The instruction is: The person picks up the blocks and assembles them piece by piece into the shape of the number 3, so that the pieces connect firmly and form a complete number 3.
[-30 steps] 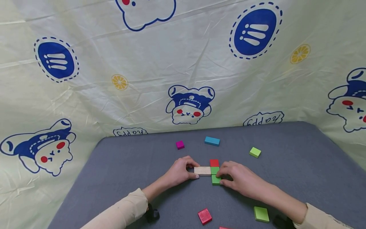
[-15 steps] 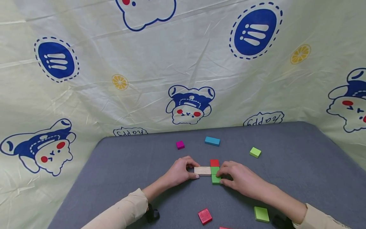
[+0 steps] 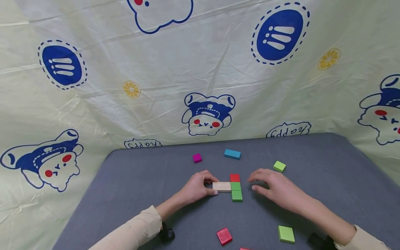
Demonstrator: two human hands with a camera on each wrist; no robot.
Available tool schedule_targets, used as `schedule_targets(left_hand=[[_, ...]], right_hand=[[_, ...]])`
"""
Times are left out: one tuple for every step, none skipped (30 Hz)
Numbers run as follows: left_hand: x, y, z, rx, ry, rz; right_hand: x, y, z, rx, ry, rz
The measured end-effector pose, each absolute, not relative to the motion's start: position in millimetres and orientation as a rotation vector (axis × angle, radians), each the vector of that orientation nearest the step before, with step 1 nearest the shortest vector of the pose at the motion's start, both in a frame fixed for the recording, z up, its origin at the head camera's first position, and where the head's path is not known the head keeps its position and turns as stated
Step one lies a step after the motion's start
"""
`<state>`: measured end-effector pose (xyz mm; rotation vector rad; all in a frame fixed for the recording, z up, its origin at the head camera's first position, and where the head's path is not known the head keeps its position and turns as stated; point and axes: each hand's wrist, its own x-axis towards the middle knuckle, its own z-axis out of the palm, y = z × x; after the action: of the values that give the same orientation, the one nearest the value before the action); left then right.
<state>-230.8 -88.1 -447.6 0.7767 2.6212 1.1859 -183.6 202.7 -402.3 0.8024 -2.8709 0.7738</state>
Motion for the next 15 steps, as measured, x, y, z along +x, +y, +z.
schedule_targets(left_hand=[[-231,-88,-448,0.776,2.621,1.187],[-231,-88,-448,0.776,2.620,1.188],[-231,-88,-448,0.777,2.622,1.188],[-231,-88,-448,0.776,2.624,1.188],[-231,-88,-447,0.776,2.625,1.188],[-231,-87,-447,0.777,2.626,1.188],[-231,-87,-447,0.778,2.626,1.188],[-231,-87,-447,0.779,2.627,1.187],[-231,-87,-447,0.779,2.627,1.187],[-231,-87,-447,0.777,2.626,1.188],[-231,-87,-447,0.776,2.626,1.188],[-231,-87,-447,0.776,2.626,1.188],[-231,-87,-448,0.776,2.627,1.187],[-231,-87,-448,0.776,2.628,1.187],[-231,-87,-448,0.778,2.630,1.186]], right_hand=[[-184,206,-403,0.796,-2.865,0.765],[-184,209,-404,0.795,-2.857,0.760],[-185,212,-405,0.787,-2.851,0.754],[-185,216,-406,0.778,-2.845,0.750],[-186,219,-407,0.767,-2.843,0.750],[-186,223,-407,0.755,-2.841,0.750],[-187,226,-407,0.745,-2.838,0.751],[-187,229,-407,0.738,-2.833,0.749],[-188,232,-407,0.730,-2.832,0.751],[-189,234,-406,0.727,-2.829,0.751],[-189,236,-405,0.724,-2.828,0.752],[-190,239,-405,0.722,-2.825,0.751],[-191,241,-405,0.720,-2.822,0.751],[-192,244,-404,0.716,-2.823,0.748],[-193,246,-404,0.710,-2.827,0.747]])
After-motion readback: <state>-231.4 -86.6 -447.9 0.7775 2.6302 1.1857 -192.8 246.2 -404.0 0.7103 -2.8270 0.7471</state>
